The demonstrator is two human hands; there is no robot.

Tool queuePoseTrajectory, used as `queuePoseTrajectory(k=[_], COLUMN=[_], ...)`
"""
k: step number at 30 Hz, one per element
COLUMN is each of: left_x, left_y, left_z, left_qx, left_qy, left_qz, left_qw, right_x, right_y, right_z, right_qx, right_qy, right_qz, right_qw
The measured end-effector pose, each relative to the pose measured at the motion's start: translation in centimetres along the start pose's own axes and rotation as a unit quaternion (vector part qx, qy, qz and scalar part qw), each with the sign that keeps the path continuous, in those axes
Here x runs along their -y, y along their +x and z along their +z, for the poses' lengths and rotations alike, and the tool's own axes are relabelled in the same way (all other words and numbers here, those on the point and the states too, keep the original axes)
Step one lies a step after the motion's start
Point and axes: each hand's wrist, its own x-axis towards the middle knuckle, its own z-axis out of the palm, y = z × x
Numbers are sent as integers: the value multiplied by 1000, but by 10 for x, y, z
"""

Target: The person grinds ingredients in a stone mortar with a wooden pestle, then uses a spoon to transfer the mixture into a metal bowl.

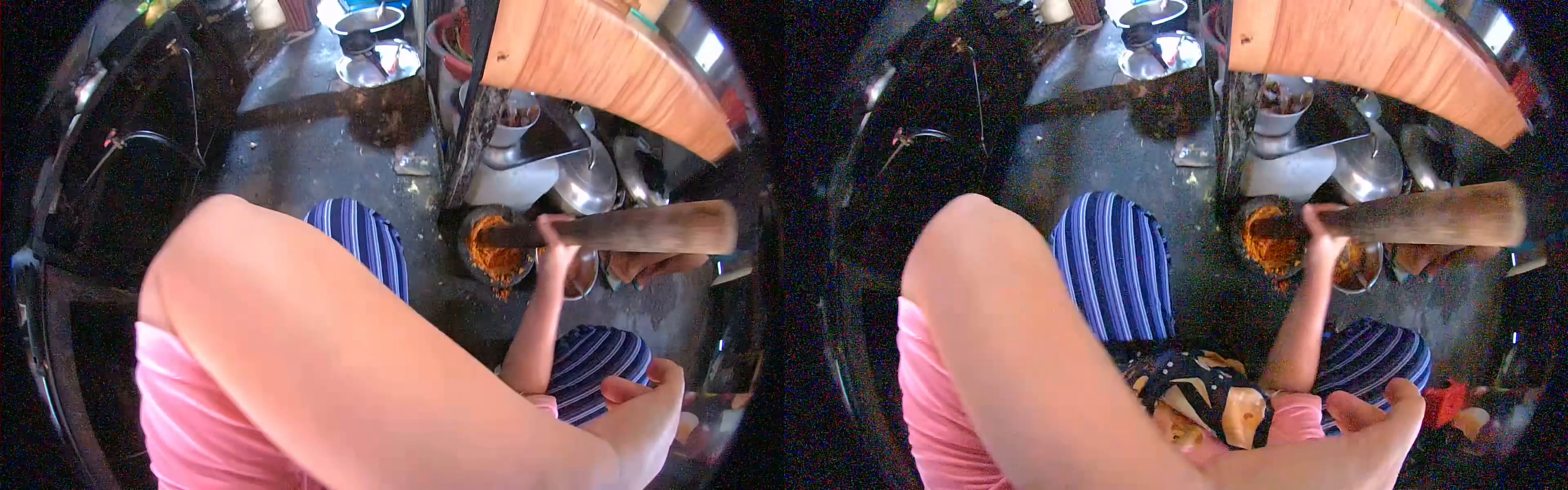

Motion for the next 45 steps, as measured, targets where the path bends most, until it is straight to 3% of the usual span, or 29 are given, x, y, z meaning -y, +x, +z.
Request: queuePoseTrajectory(k=[2,4,6,8,10,12,13,14,15,16,17,18,19,23,24,26,28,29,31,32,33,34,35,36,39,42,44,45], left_x=[-2,-13,-21,-26,-33,-39,-40,-43,-46,-49,-51,-47,-46,-44,-49,-58,-60,-58,-48,-40,-25,-7,12,31,78,122,136,137], left_y=[-13,-21,-31,-40,-49,-50,-45,-32,-19,-8,-5,0,5,12,3,-24,-49,-60,-70,-75,-73,-75,-71,-64,-27,9,36,45], left_z=[-11,-17,-23,-26,-28,-31,-31,-33,-34,-37,-45,-55,-62,-87,-85,-68,-56,-51,-41,-36,-31,-13,-8,14,60,118,153,161], left_qx=[13,-4,-48,-90,-130,-152,-155,-150,-130,-88,-20,49,48,300,237,22,-87,-133,-176,-180,-158,-192,-146,-199,-65,-116,-280,-328], left_qy=[15,10,-27,-59,-87,-88,-87,-81,-56,4,152,289,293,268,257,144,43,3,-37,-40,-4,-84,-143,-145,-191,-236,-238,-270], left_qz=[-20,-46,-78,-113,-135,-157,-168,-176,-174,-150,-51,55,46,96,51,-61,-93,-103,-103,-105,-94,-117,-145,-137,-288,-249,-214,-204], left_qw=[1000,999,995,988,979,972,970,970,975,985,987,954,954,911,935,987,991,986,978,977,983,971,968,959,936,932,905,882], right_x=[-60,-86,-67,-36,5,15,23,-6,-39,-58,-71,-80,-91,-79,-65,-39,-15,-18,-114,-129,-136,-140,-146,-109,-10,25,-19,-36], right_y=[-14,-21,-22,-12,-3,11,9,14,16,6,-5,-7,-4,-14,-10,5,1,-1,4,-4,-13,-16,-16,-17,-4,-2,1,-1], right_z=[5,-3,-7,-10,-8,-10,-11,-19,-19,-21,-10,-9,-18,-6,-8,-17,-19,-17,-33,-30,-31,-30,-24,-19,-3,5,2,5], right_qx=[-57,-66,-103,-75,-77,-77,-29,-14,-43,-27,-22,-7,-4,-10,-15,-10,-25,-48,-66,-58,-43,-24,-72,-90,-23,-7,-39,20], right_qy=[51,127,56,45,48,34,13,26,14,-13,-30,-26,-12,68,62,-2,-30,-40,-87,-91,-24,42,265,13,17,-88,-198,-306], right_qz=[55,33,58,-5,-9,-25,-20,-17,-47,61,13,9,-3,-36,-34,-43,8,-51,-23,-17,6,27,15,-29,-66,-54,-59,0], right_qw=[996,989,991,996,996,996,999,999,998,998,999,1000,1000,997,997,999,999,997,994,994,999,998,961,995,997,995,978,952])
